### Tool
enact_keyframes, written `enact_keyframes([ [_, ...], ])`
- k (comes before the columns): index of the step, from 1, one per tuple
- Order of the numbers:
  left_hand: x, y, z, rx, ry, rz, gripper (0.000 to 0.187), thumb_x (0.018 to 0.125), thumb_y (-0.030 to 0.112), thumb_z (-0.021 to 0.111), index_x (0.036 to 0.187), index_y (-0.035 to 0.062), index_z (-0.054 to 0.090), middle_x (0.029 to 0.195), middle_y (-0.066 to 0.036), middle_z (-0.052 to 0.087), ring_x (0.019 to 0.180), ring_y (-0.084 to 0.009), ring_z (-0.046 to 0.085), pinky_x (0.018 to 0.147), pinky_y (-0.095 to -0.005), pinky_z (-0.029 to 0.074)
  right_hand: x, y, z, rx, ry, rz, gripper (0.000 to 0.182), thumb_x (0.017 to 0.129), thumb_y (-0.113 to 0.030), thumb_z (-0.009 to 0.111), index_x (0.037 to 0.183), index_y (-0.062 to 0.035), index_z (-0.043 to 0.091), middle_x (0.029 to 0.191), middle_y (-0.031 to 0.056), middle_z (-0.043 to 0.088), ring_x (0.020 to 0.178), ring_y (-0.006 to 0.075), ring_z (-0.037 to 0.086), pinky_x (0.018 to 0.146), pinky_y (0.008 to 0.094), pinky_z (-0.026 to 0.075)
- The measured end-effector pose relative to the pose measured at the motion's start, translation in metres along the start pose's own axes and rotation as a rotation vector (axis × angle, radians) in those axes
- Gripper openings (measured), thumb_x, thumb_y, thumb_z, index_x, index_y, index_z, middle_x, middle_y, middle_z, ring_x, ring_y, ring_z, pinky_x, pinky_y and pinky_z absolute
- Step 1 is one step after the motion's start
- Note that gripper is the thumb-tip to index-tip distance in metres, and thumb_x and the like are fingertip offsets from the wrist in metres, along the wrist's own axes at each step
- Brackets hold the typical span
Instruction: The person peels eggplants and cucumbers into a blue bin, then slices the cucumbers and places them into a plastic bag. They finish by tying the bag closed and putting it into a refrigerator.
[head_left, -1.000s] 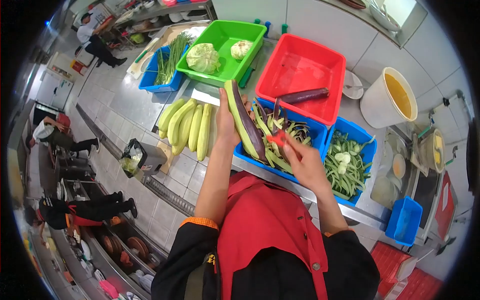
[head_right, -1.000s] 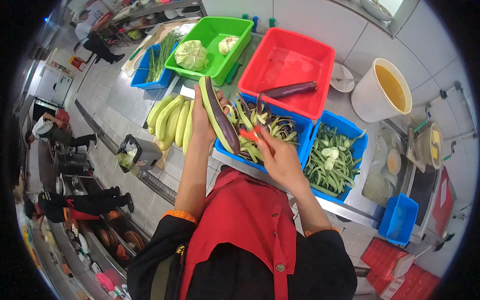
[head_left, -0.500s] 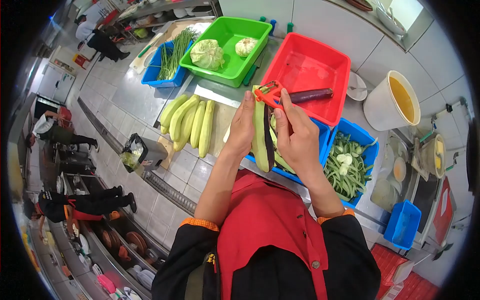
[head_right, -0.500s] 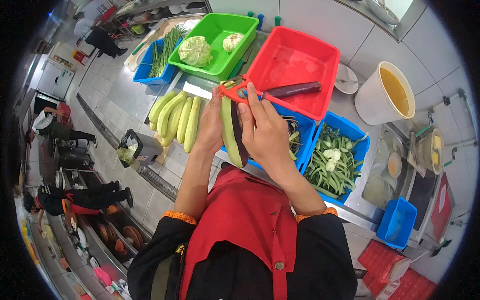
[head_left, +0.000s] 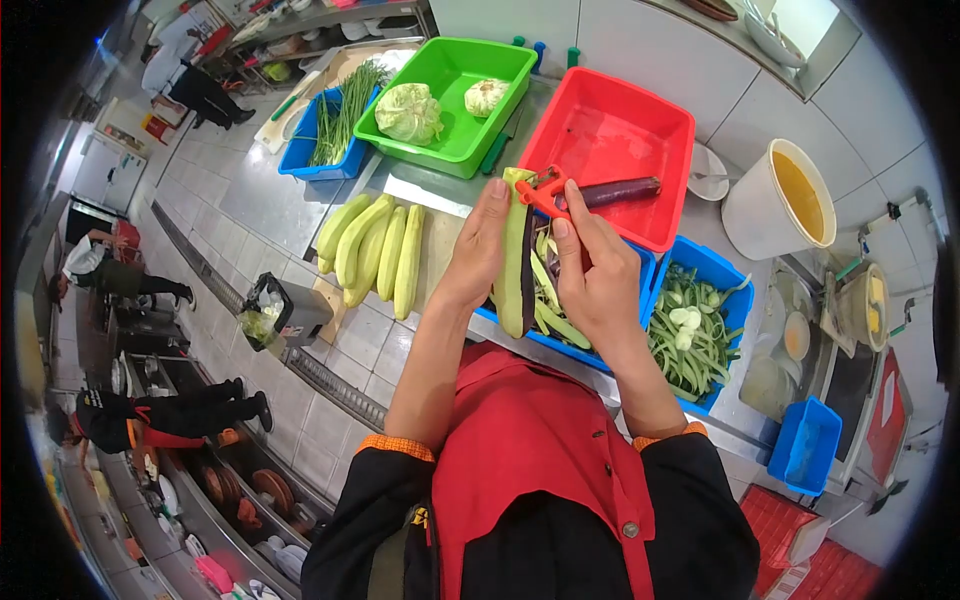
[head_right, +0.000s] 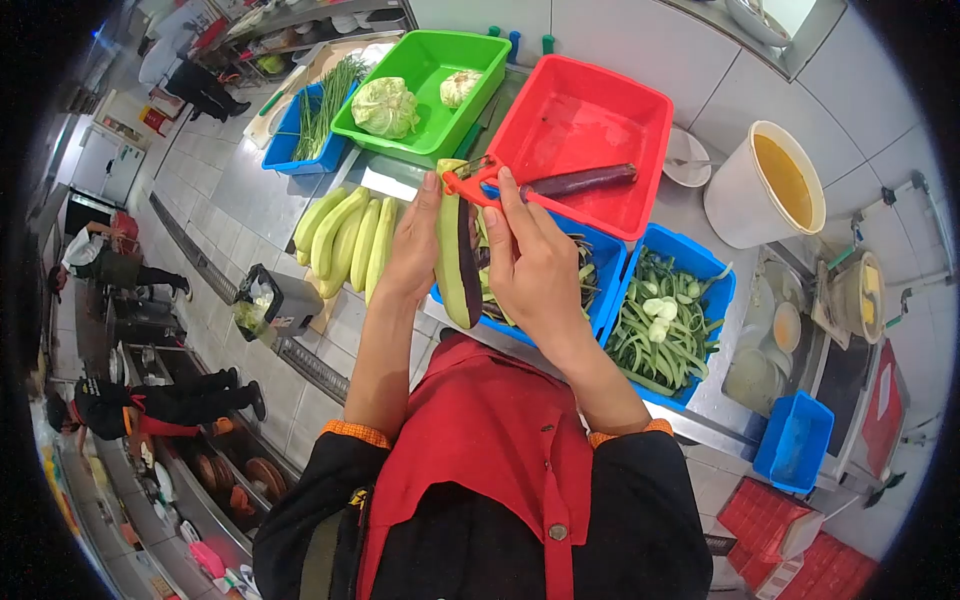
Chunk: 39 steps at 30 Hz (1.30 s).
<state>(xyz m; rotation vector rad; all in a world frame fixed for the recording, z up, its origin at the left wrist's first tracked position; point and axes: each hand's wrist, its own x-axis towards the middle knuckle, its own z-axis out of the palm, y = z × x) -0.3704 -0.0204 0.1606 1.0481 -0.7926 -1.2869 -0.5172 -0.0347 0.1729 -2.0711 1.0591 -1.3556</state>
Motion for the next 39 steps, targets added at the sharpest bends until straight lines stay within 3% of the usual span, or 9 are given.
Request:
enact_keyframes([
  [6,0.004,0.009,-0.004,0.018,-0.035,0.052,0.059,0.103,0.047,0.036,0.134,-0.0019,0.047,0.127,-0.009,0.055,0.117,-0.0120,0.050,0.099,-0.0248,0.040,0.003,-0.001,0.003,-0.040,0.010,-0.031,0.039,0.095,-0.015,0.058,0.131,0.0008,0.055,0.075,0.0160,0.058,0.063,0.0296,0.059,0.058,0.0382,0.047],
  [12,0.029,0.014,-0.037,-0.113,0.156,0.031,0.058,0.098,0.058,0.041,0.105,0.0029,0.057,0.086,-0.005,0.059,0.073,-0.0127,0.057,0.064,-0.0269,0.049,-0.051,0.010,0.019,-0.150,-0.218,-0.102,0.047,0.093,-0.020,0.059,0.137,-0.0044,0.051,0.070,0.0119,0.051,0.059,0.0299,0.056,0.055,0.0404,0.048],
  [14,0.041,0.004,-0.055,-0.194,0.209,0.049,0.057,0.097,0.059,0.041,0.099,0.0031,0.054,0.088,-0.008,0.054,0.077,-0.0159,0.054,0.065,-0.0315,0.049,-0.080,0.023,0.015,-0.129,-0.351,-0.060,0.047,0.094,-0.021,0.058,0.137,-0.0044,0.050,0.072,0.0124,0.054,0.061,0.0309,0.058,0.057,0.0412,0.049],
  [16,0.048,-0.006,-0.056,-0.269,0.353,0.085,0.056,0.097,0.058,0.041,0.095,0.0033,0.052,0.088,-0.008,0.051,0.078,-0.0174,0.052,0.065,-0.0323,0.048,-0.100,0.038,0.011,-0.144,-0.490,0.020,0.044,0.095,-0.023,0.056,0.134,-0.0030,0.053,0.074,0.0137,0.058,0.063,0.0320,0.059,0.060,0.0409,0.050],
  [20,0.055,-0.013,-0.066,-0.682,0.189,0.035,0.049,0.098,0.055,0.044,0.098,0.0056,0.049,0.083,-0.006,0.045,0.073,-0.0180,0.046,0.061,-0.0295,0.044,-0.105,0.051,-0.009,0.034,-0.728,0.379,0.042,0.098,-0.028,0.052,0.128,0.0000,0.057,0.075,0.0173,0.062,0.067,0.0327,0.062,0.065,0.0389,0.050],
  [23,0.048,-0.011,-0.054,-0.633,0.068,0.081,0.045,0.099,0.052,0.045,0.099,0.0071,0.049,0.085,-0.005,0.044,0.074,-0.0167,0.044,0.063,-0.0291,0.043,-0.080,0.052,-0.023,0.208,-0.574,0.618,0.039,0.097,-0.025,0.054,0.125,0.0008,0.059,0.072,0.0186,0.060,0.063,0.0313,0.060,0.064,0.0367,0.048],
  [29,0.026,-0.012,-0.024,-0.294,-0.052,0.110,0.053,0.099,0.056,0.039,0.110,0.0058,0.053,0.089,-0.003,0.054,0.076,-0.0129,0.053,0.066,-0.0290,0.046,-0.007,0.005,-0.014,0.102,-0.115,0.031,0.040,0.093,-0.017,0.060,0.129,-0.0003,0.057,0.073,0.0167,0.059,0.062,0.0297,0.059,0.061,0.0375,0.047],
  [36,0.007,0.006,-0.015,-0.205,-0.053,0.133,0.058,0.101,0.051,0.035,0.127,0.0018,0.052,0.114,-0.012,0.064,0.099,-0.0202,0.064,0.083,-0.0344,0.055,0.012,-0.011,0.013,0.021,-0.021,-0.078,0.039,0.093,-0.017,0.059,0.129,-0.0013,0.057,0.075,0.0152,0.059,0.063,0.0300,0.059,0.058,0.0392,0.048],
  [39,0.012,0.004,-0.010,-0.277,0.153,0.141,0.055,0.101,0.050,0.037,0.116,0.0009,0.055,0.101,-0.010,0.064,0.088,-0.0182,0.062,0.080,-0.0319,0.053,-0.002,-0.009,0.017,-0.078,-0.128,-0.074,0.041,0.094,-0.017,0.058,0.131,-0.0028,0.055,0.072,0.0141,0.056,0.060,0.0301,0.058,0.055,0.0408,0.047],
])
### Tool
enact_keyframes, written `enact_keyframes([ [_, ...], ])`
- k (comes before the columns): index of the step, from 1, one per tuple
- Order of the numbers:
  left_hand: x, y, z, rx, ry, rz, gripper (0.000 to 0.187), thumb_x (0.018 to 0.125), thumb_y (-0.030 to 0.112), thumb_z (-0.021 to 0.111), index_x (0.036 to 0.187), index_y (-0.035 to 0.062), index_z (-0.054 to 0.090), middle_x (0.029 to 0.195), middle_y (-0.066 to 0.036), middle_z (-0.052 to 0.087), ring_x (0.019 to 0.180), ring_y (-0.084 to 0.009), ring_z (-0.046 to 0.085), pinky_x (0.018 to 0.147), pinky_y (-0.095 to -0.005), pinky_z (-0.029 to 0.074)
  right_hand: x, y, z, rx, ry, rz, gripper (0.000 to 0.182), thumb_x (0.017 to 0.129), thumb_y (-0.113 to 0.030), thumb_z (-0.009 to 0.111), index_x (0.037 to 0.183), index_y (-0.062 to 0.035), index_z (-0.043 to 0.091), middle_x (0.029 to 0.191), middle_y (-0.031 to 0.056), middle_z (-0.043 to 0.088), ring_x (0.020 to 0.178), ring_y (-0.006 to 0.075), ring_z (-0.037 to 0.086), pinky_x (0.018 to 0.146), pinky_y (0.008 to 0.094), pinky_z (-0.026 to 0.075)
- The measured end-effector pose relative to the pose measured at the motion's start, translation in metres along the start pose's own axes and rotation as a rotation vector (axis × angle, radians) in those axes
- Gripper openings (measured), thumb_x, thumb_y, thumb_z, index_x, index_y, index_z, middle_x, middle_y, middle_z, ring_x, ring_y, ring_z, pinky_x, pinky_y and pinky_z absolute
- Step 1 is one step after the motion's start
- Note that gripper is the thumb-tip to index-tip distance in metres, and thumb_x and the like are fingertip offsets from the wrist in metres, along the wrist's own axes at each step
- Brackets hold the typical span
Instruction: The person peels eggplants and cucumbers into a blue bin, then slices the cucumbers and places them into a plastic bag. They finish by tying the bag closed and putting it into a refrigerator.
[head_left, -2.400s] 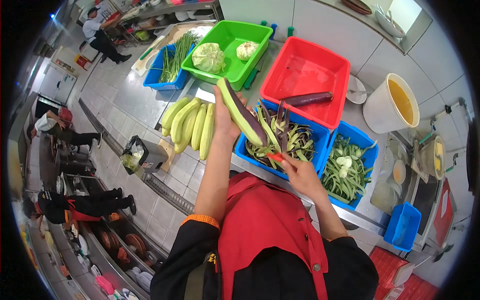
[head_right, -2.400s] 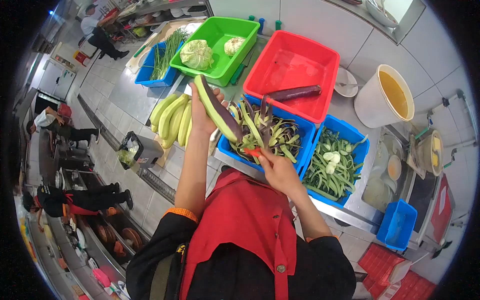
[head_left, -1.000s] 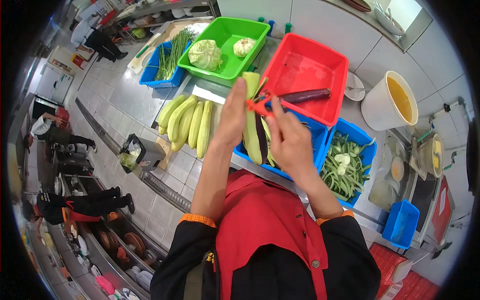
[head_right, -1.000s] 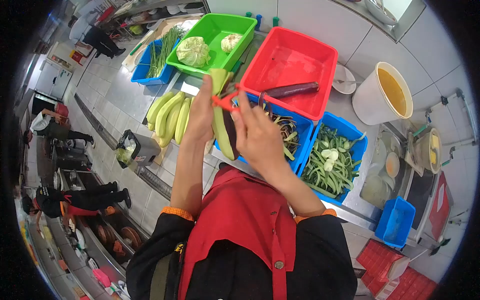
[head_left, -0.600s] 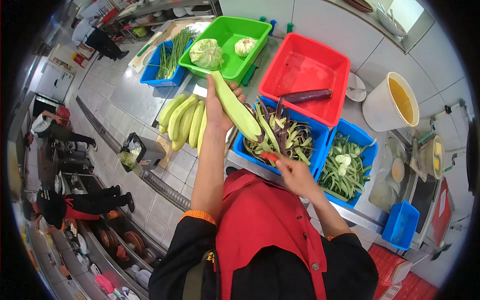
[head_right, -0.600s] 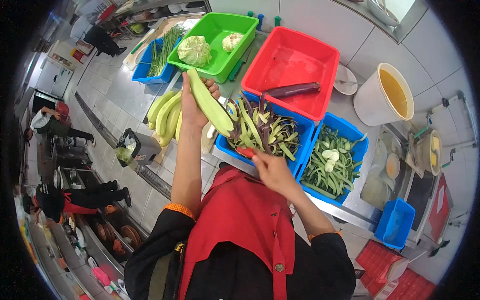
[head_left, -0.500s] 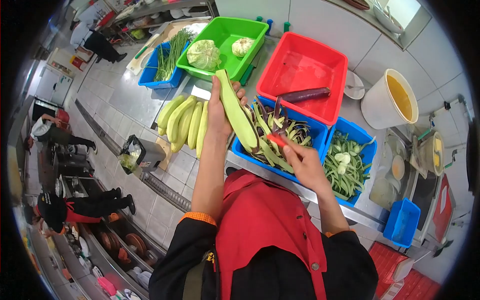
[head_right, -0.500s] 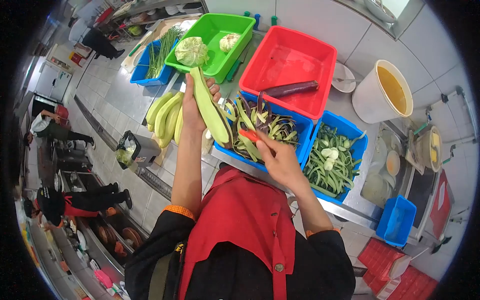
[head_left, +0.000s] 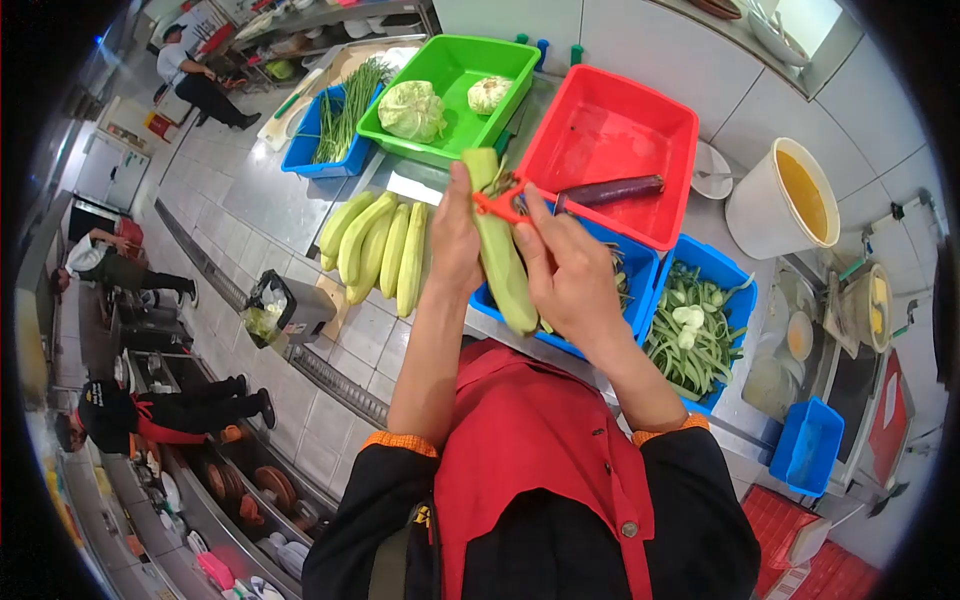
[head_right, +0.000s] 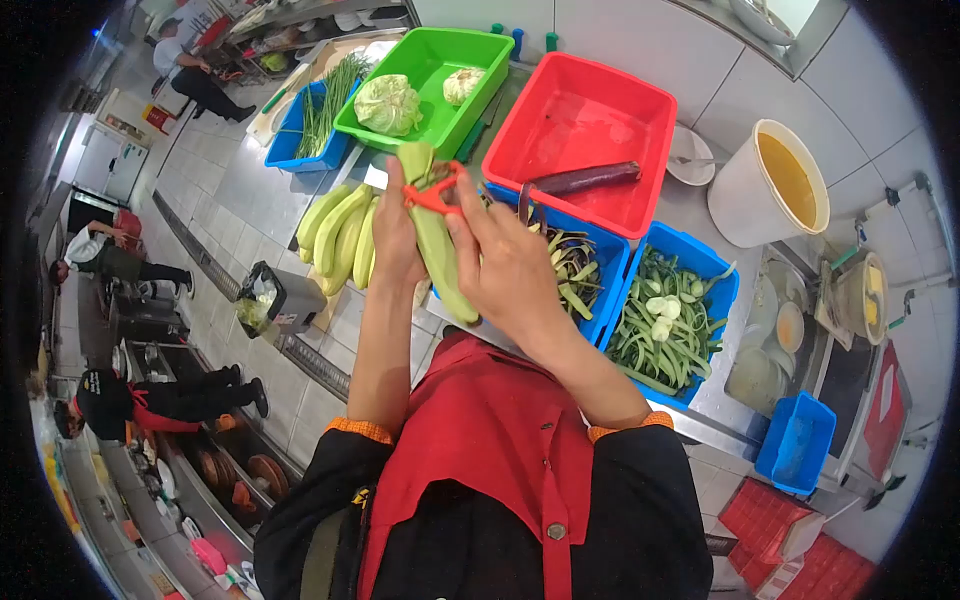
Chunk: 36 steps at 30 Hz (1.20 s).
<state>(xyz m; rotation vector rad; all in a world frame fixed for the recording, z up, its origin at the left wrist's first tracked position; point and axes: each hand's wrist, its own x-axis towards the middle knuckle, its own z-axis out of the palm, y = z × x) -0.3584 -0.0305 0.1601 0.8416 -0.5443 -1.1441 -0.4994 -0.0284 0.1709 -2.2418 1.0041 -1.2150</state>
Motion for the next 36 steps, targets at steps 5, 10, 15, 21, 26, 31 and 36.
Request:
enact_keyframes([
  [5,0.038,0.007,-0.038,-0.156,-0.021,0.182,0.049,0.101,0.050,0.039,0.102,0.0027,0.052,0.087,-0.005,0.053,0.074,-0.0135,0.050,0.066,-0.0272,0.044,-0.060,0.010,-0.001,0.072,-0.260,0.079,0.041,0.093,-0.019,0.058,0.131,-0.0031,0.056,0.071,0.0154,0.056,0.061,0.0330,0.058,0.060,0.0423,0.047],
  [10,0.051,-0.005,-0.047,-0.625,-0.087,-0.043,0.056,0.095,0.060,0.043,0.100,0.0046,0.050,0.091,-0.005,0.049,0.084,-0.0160,0.051,0.088,-0.0368,0.046,-0.107,0.038,-0.002,0.228,-0.581,0.356,0.037,0.093,-0.020,0.057,0.126,-0.0021,0.060,0.081,0.0217,0.064,0.073,0.0383,0.063,0.070,0.0442,0.049],
  [15,0.058,-0.068,-0.083,-0.993,-0.429,-0.282,0.046,0.093,0.053,0.054,0.100,0.0072,0.052,0.091,-0.008,0.056,0.095,-0.0235,0.059,0.101,-0.0493,0.045,-0.097,0.041,-0.031,0.152,-0.354,0.415,0.039,0.092,-0.020,0.061,0.128,-0.0039,0.059,0.085,0.0223,0.065,0.075,0.0344,0.065,0.070,0.0381,0.050],
  [21,0.006,-0.043,-0.007,-0.605,0.180,-0.205,0.038,0.094,0.038,0.057,0.114,0.0068,0.049,0.089,-0.011,0.054,0.098,-0.0244,0.059,0.103,-0.0487,0.046,-0.074,0.020,-0.046,0.226,-0.087,0.263,0.044,0.089,-0.017,0.068,0.131,-0.0056,0.058,0.086,0.0176,0.066,0.072,0.0262,0.065,0.069,0.0310,0.049],
  [26,0.020,-0.051,-0.037,-0.529,0.157,-0.152,0.037,0.091,0.022,0.055,0.126,0.0205,0.045,0.078,0.003,0.046,0.061,-0.0081,0.049,0.056,-0.0318,0.046,-0.061,0.019,-0.045,0.102,-0.188,0.136,0.043,0.086,-0.016,0.070,0.127,-0.0058,0.061,0.081,0.0139,0.066,0.067,0.0254,0.064,0.062,0.0325,0.050],
  [31,0.024,-0.025,-0.029,-0.241,0.220,0.060,0.045,0.088,0.015,0.052,0.130,0.0182,0.038,0.075,-0.002,0.044,0.059,-0.0138,0.049,0.051,-0.0378,0.048,-0.049,0.019,-0.038,0.132,-0.072,0.026,0.043,0.085,-0.017,0.072,0.126,-0.0068,0.063,0.075,0.0133,0.063,0.062,0.0250,0.061,0.059,0.0338,0.049],
  [36,0.042,-0.020,-0.053,-0.409,0.284,-0.019,0.022,0.088,0.017,0.053,0.108,0.0145,0.045,0.075,0.000,0.046,0.061,-0.0135,0.049,0.054,-0.0377,0.048,-0.055,0.053,-0.012,0.027,-0.259,0.036,0.046,0.086,-0.019,0.070,0.130,-0.0095,0.060,0.074,0.0133,0.063,0.060,0.0257,0.059,0.057,0.0328,0.047],
])
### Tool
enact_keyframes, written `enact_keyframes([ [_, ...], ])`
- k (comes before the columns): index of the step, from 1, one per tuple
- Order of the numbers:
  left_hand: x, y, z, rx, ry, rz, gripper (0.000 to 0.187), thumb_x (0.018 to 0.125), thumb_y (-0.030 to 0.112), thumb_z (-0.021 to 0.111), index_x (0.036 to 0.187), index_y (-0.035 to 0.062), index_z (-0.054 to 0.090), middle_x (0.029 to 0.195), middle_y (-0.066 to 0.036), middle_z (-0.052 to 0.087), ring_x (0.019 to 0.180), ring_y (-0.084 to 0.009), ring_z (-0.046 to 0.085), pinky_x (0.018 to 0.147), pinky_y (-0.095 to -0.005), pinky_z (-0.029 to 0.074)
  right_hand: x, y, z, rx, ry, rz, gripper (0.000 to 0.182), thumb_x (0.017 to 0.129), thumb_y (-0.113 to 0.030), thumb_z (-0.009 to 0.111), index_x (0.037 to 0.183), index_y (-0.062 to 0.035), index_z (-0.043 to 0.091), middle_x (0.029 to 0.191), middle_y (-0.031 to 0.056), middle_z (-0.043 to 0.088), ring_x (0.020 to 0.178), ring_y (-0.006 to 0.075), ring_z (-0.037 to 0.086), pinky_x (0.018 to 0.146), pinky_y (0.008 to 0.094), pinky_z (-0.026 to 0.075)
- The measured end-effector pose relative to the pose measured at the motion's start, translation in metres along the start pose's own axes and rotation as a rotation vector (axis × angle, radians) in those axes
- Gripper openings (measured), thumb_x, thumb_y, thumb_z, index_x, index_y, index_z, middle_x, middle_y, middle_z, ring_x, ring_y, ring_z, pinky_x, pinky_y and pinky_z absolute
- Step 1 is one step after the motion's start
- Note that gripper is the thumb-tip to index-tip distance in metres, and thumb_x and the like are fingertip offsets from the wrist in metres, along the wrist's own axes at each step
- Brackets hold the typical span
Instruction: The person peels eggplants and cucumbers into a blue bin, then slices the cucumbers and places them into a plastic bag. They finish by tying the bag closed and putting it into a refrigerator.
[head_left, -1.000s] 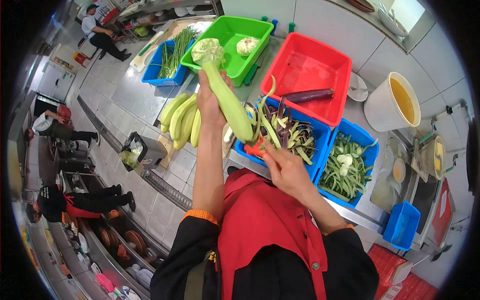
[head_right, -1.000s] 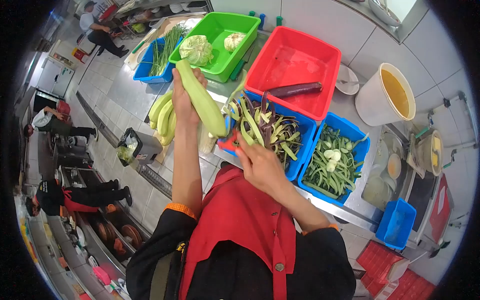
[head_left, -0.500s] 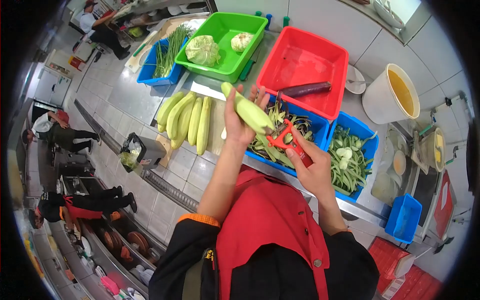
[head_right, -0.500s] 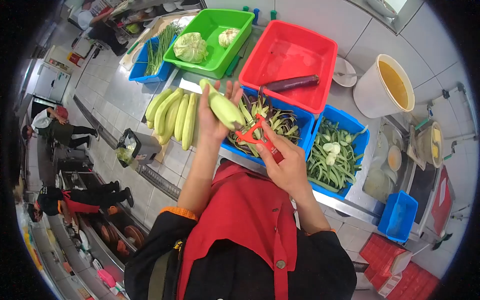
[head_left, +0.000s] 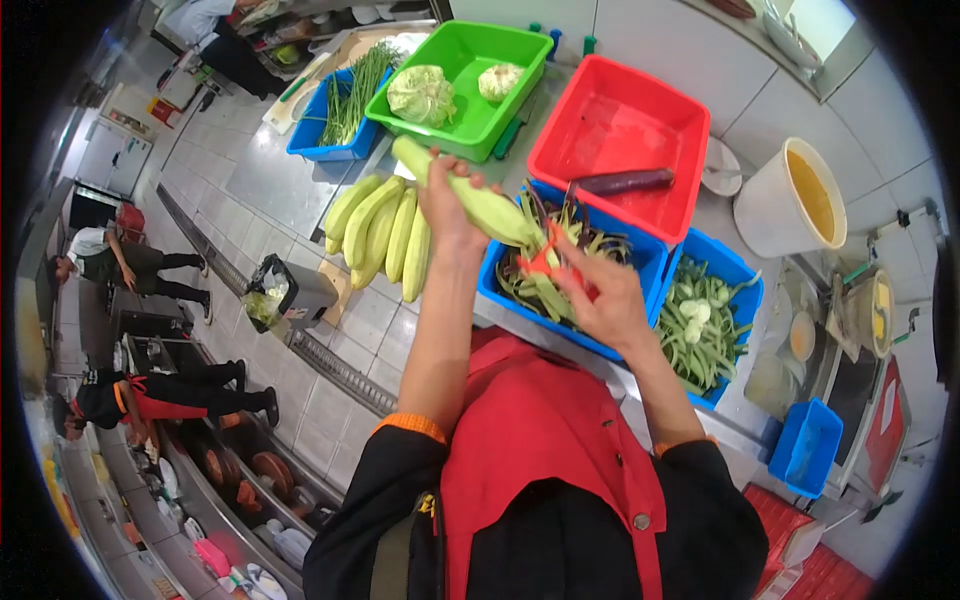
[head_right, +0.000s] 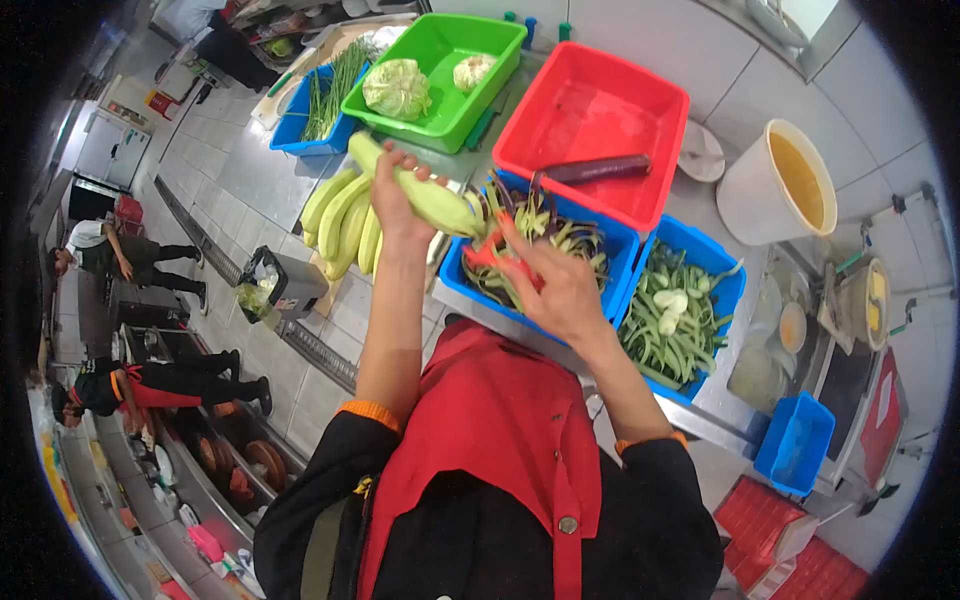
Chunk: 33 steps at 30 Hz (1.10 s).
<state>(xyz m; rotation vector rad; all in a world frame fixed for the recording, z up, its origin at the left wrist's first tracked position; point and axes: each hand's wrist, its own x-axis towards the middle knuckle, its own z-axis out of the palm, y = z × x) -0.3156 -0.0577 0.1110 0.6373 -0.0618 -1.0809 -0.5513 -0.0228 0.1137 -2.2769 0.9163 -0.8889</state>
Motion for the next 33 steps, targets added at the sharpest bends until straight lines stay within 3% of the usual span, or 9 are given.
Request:
enact_keyframes([
  [2,0.009,0.013,0.000,-0.047,0.042,0.072,0.010,0.089,0.020,0.052,0.089,0.0140,0.044,0.075,0.002,0.046,0.063,-0.0128,0.049,0.058,-0.0375,0.048,-0.024,0.039,0.015,-0.066,-0.101,0.054,0.047,0.087,-0.022,0.069,0.131,-0.0103,0.059,0.076,0.0142,0.064,0.061,0.0264,0.060,0.058,0.0334,0.047],
  [7,0.003,0.008,-0.004,0.071,0.173,0.103,0.010,0.087,0.017,0.054,0.089,0.0120,0.045,0.077,-0.001,0.045,0.063,-0.0150,0.049,0.058,-0.0399,0.048,-0.010,0.011,-0.007,0.069,-0.022,0.207,0.044,0.086,-0.024,0.069,0.128,-0.0126,0.062,0.081,0.0148,0.068,0.062,0.0288,0.062,0.059,0.0357,0.050],
  [10,-0.014,-0.021,0.027,0.218,0.265,0.188,0.010,0.085,0.014,0.054,0.086,0.0104,0.045,0.074,-0.004,0.044,0.061,-0.0172,0.049,0.058,-0.0382,0.048,0.012,-0.013,-0.006,0.015,0.109,-0.017,0.043,0.083,-0.022,0.072,0.124,-0.0142,0.064,0.077,0.0109,0.067,0.058,0.0275,0.060,0.055,0.0357,0.049],
  [15,0.024,0.009,-0.017,-0.283,-0.050,-0.312,0.016,0.089,0.012,0.049,0.074,0.0127,0.043,0.065,0.003,0.046,0.058,-0.0124,0.046,0.061,-0.0285,0.045,-0.006,0.048,0.002,-0.161,0.041,-0.005,0.042,0.084,-0.027,0.071,0.124,-0.0171,0.065,0.075,0.0092,0.065,0.060,0.0274,0.062,0.054,0.0373,0.048],
  [23,0.014,0.000,-0.003,-0.612,-0.495,-0.380,0.020,0.088,0.008,0.052,0.105,-0.0012,0.058,0.069,0.003,0.048,0.059,-0.0073,0.049,0.058,-0.0252,0.042,0.003,-0.008,-0.014,0.275,0.163,-0.064,0.046,0.082,-0.018,0.074,0.126,-0.0140,0.063,0.081,0.0127,0.068,0.066,0.0265,0.064,0.060,0.0357,0.049],
  [24,0.014,-0.005,-0.003,-0.637,-0.530,-0.423,0.017,0.089,0.011,0.053,0.105,0.0054,0.058,0.074,0.002,0.050,0.060,-0.0080,0.049,0.059,-0.0276,0.042,0.008,-0.017,-0.013,0.307,0.168,-0.059,0.045,0.081,-0.016,0.075,0.125,-0.0131,0.064,0.080,0.0114,0.067,0.065,0.0251,0.064,0.059,0.0343,0.049],
  [29,0.022,0.014,-0.012,-1.033,-0.429,-0.423,0.016,0.090,0.012,0.052,0.102,0.0041,0.058,0.074,0.002,0.051,0.063,-0.0085,0.050,0.060,-0.0284,0.043,-0.001,0.027,0.000,-0.027,-0.124,0.115,0.047,0.083,-0.024,0.071,0.128,-0.0152,0.062,0.079,0.0152,0.066,0.071,0.0318,0.064,0.066,0.0403,0.050],
  [31,0.028,0.055,-0.021,-0.630,-0.538,-0.214,0.018,0.090,0.016,0.054,0.105,0.0074,0.056,0.077,0.002,0.051,0.064,-0.0096,0.050,0.061,-0.0288,0.045,-0.035,0.067,0.014,-0.114,-0.262,0.267,0.047,0.084,-0.027,0.069,0.129,-0.0160,0.061,0.083,0.0179,0.067,0.076,0.0360,0.065,0.069,0.0442,0.050],
  [33,0.024,0.095,-0.035,-0.077,-0.380,0.027,0.020,0.090,0.018,0.055,0.108,0.0094,0.052,0.082,0.000,0.050,0.068,-0.0122,0.052,0.066,-0.0330,0.048,-0.030,0.056,0.002,-0.073,-0.225,0.384,0.048,0.083,-0.027,0.068,0.129,-0.0164,0.059,0.089,0.0200,0.067,0.083,0.0392,0.064,0.073,0.0468,0.050],
])
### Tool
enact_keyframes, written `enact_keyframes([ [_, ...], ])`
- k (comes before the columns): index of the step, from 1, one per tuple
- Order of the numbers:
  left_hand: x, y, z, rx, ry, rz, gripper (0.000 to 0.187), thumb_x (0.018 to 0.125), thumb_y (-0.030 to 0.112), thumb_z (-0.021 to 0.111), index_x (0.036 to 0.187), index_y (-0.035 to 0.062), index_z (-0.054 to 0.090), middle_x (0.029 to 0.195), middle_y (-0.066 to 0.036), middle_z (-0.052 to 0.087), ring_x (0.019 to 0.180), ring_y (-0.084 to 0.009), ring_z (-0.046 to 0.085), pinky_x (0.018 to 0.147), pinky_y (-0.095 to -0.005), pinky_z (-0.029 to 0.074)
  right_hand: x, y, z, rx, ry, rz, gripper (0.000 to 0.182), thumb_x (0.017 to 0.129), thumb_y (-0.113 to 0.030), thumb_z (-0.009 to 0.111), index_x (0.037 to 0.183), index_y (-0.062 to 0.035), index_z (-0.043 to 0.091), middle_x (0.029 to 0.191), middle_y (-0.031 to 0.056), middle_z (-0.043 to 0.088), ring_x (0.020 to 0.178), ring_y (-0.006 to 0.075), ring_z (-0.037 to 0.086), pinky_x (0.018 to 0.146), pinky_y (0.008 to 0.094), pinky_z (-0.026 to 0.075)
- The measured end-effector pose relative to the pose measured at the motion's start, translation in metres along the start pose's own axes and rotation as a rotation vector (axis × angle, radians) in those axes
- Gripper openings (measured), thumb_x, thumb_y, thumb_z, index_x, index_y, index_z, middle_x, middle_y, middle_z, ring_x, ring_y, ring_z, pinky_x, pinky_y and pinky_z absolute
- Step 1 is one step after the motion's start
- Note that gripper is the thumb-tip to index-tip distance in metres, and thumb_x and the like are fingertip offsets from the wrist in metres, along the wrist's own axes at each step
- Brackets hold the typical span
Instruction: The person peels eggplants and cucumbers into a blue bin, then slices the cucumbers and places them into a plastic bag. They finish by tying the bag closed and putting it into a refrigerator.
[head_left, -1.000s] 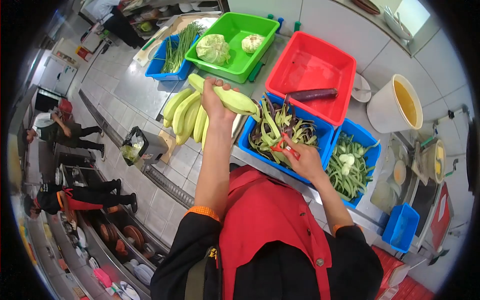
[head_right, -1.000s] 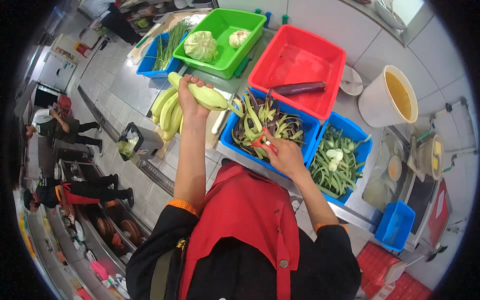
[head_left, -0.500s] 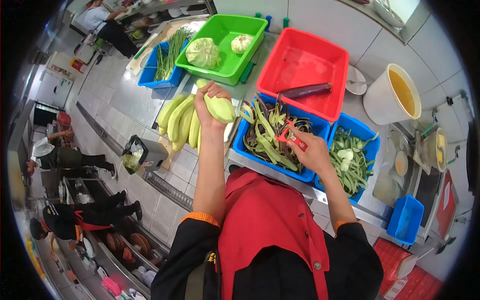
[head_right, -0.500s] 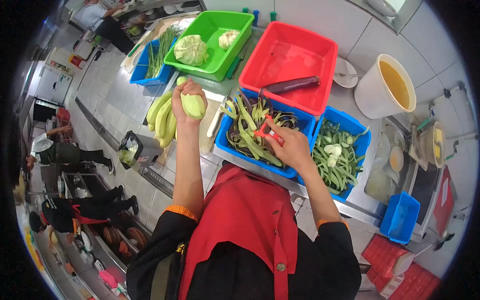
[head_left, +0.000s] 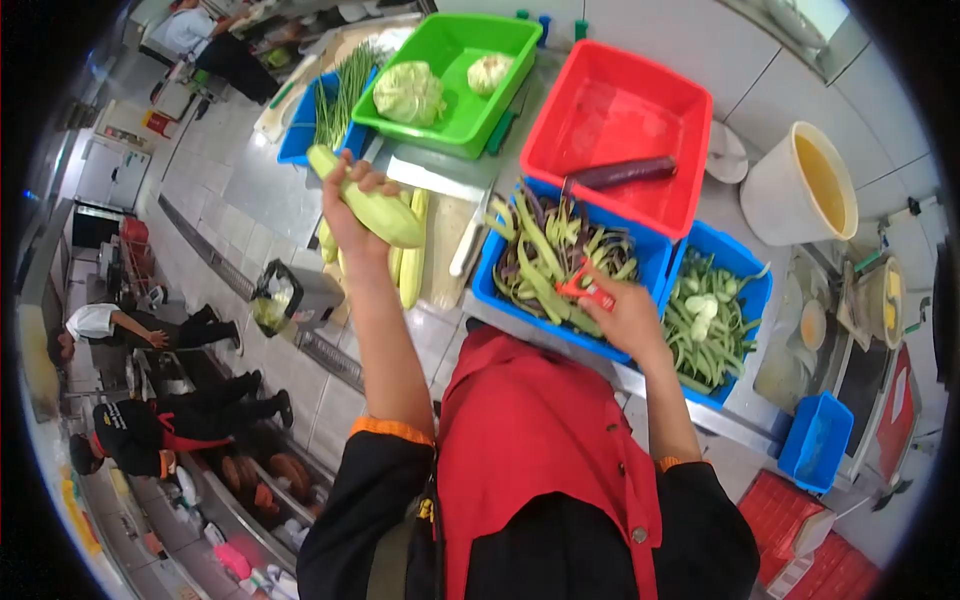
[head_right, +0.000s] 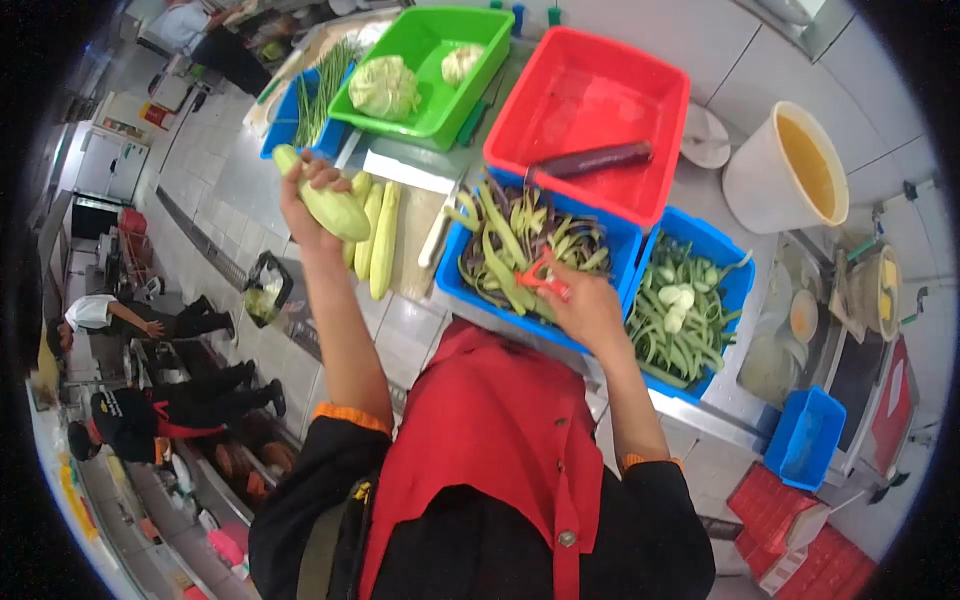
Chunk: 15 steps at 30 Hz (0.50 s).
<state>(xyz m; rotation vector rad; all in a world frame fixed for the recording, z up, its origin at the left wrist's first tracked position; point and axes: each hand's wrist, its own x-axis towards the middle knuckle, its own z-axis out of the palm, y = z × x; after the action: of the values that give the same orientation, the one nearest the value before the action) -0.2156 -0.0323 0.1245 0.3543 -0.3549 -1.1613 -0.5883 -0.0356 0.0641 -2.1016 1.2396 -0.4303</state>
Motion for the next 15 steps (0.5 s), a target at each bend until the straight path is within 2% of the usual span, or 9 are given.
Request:
enact_keyframes([
  [2,-0.007,0.015,0.015,0.579,0.576,0.110,0.030,0.086,0.026,0.062,0.111,0.0136,0.051,0.082,-0.003,0.052,0.069,-0.0163,0.054,0.066,-0.0369,0.049,-0.013,-0.003,0.002,0.019,0.023,0.149,0.050,0.083,-0.027,0.068,0.130,-0.0170,0.058,0.092,0.0214,0.068,0.087,0.0412,0.064,0.075,0.0481,0.050],
  [3,-0.004,0.029,-0.003,0.754,0.580,0.079,0.032,0.085,0.026,0.061,0.112,0.0115,0.051,0.088,-0.006,0.055,0.078,-0.0208,0.057,0.071,-0.0399,0.050,-0.016,0.000,0.003,-0.006,0.041,0.215,0.051,0.082,-0.027,0.069,0.131,-0.0173,0.057,0.094,0.0219,0.067,0.088,0.0417,0.064,0.075,0.0481,0.050],
  [4,0.002,0.039,-0.030,0.824,0.540,-0.021,0.032,0.085,0.025,0.060,0.112,0.0108,0.051,0.090,-0.007,0.056,0.081,-0.0214,0.057,0.072,-0.0396,0.050,-0.014,0.001,0.005,-0.030,0.056,0.268,0.052,0.082,-0.027,0.069,0.132,-0.0176,0.056,0.095,0.0223,0.067,0.089,0.0421,0.063,0.075,0.0481,0.050],
  [6,0.006,0.075,-0.078,0.969,0.503,-0.176,0.031,0.086,0.023,0.057,0.114,0.0093,0.051,0.095,-0.009,0.057,0.086,-0.0228,0.058,0.075,-0.0391,0.050,-0.017,0.012,0.010,0.107,0.062,0.264,0.056,0.080,-0.026,0.070,0.132,-0.0141,0.054,0.097,0.0223,0.068,0.092,0.0426,0.063,0.078,0.0465,0.052],
  [8,0.002,0.086,-0.076,1.197,0.458,-0.311,0.038,0.087,0.015,0.055,0.123,0.0052,0.050,0.098,-0.011,0.059,0.088,-0.0234,0.059,0.078,-0.0372,0.049,-0.020,0.017,0.014,0.162,0.100,0.251,0.056,0.081,-0.023,0.071,0.133,-0.0110,0.055,0.099,0.0194,0.070,0.091,0.0361,0.068,0.079,0.0405,0.053],
  [10,-0.001,0.080,-0.055,1.406,0.437,-0.343,0.043,0.086,0.014,0.059,0.127,0.0031,0.048,0.102,-0.011,0.060,0.092,-0.0238,0.060,0.077,-0.0361,0.049,-0.021,0.014,0.013,0.309,0.116,0.313,0.056,0.082,-0.017,0.072,0.134,-0.0088,0.054,0.099,0.0172,0.071,0.089,0.0250,0.071,0.079,0.0340,0.052],
  [11,0.001,0.076,-0.061,1.506,0.379,-0.311,0.046,0.085,0.014,0.062,0.128,0.0034,0.048,0.103,-0.012,0.061,0.094,-0.0256,0.059,0.079,-0.0376,0.049,-0.020,0.009,0.011,0.340,0.131,0.339,0.056,0.083,-0.012,0.072,0.136,-0.0079,0.053,0.093,0.0130,0.072,0.081,0.0134,0.067,0.075,0.0283,0.051],
  [13,0.010,0.067,-0.084,1.694,0.241,-0.259,0.052,0.082,0.015,0.066,0.130,0.0038,0.048,0.106,-0.014,0.062,0.098,-0.0292,0.059,0.083,-0.0405,0.048,-0.012,0.009,0.014,0.404,0.177,0.339,0.057,0.083,-0.012,0.072,0.136,-0.0069,0.052,0.090,0.0102,0.071,0.078,0.0098,0.063,0.073,0.0261,0.049],
  [15,0.009,0.051,-0.127,2.147,0.042,-0.192,0.057,0.079,0.016,0.070,0.131,0.0073,0.049,0.107,-0.017,0.062,0.102,-0.0333,0.058,0.088,-0.0440,0.046,-0.001,0.011,0.016,0.451,0.293,0.337,0.051,0.083,-0.011,0.071,0.132,-0.0057,0.056,0.084,0.0044,0.069,0.072,0.0046,0.057,0.067,0.0234,0.046],
])
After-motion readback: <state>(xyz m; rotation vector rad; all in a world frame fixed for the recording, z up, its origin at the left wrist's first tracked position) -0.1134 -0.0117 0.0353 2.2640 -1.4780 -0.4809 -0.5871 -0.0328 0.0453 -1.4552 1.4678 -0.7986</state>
